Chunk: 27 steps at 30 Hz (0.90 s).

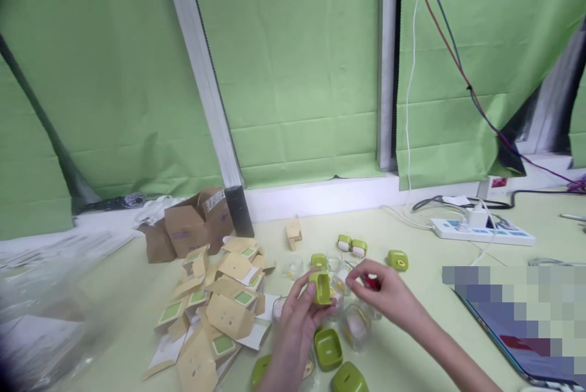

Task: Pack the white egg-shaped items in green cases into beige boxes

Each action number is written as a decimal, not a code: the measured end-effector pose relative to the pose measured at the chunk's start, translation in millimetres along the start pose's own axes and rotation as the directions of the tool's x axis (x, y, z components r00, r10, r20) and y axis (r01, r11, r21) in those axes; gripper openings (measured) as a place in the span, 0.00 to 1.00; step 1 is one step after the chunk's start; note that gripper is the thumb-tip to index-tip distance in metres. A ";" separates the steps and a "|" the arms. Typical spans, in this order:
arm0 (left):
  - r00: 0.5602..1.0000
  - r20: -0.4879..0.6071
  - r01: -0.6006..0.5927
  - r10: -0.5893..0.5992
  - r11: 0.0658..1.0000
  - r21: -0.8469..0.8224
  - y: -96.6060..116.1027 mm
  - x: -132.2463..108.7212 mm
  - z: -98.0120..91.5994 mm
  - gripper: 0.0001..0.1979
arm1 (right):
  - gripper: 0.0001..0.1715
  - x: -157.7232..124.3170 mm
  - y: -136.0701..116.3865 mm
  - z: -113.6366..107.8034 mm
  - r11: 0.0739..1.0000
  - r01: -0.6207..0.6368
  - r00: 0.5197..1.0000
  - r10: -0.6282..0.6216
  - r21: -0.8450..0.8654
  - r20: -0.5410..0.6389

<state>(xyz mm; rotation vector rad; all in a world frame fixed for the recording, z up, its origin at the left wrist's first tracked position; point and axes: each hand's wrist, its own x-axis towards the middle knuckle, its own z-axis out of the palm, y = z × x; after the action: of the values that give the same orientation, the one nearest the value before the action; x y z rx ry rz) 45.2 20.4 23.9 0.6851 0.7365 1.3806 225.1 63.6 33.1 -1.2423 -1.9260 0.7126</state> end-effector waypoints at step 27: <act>0.997 0.078 -0.041 0.026 0.977 0.208 4.3 -3.5 10.8 0.22 | 0.09 -11.4 6.7 6.0 0.994 -0.053 0.980 0.070 0.095 -0.187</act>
<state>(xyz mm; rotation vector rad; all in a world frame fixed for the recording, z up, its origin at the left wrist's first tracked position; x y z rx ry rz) 51.0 17.2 34.1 0.9136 0.8210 1.3116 226.8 55.3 21.3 -1.2709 -1.6890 0.6780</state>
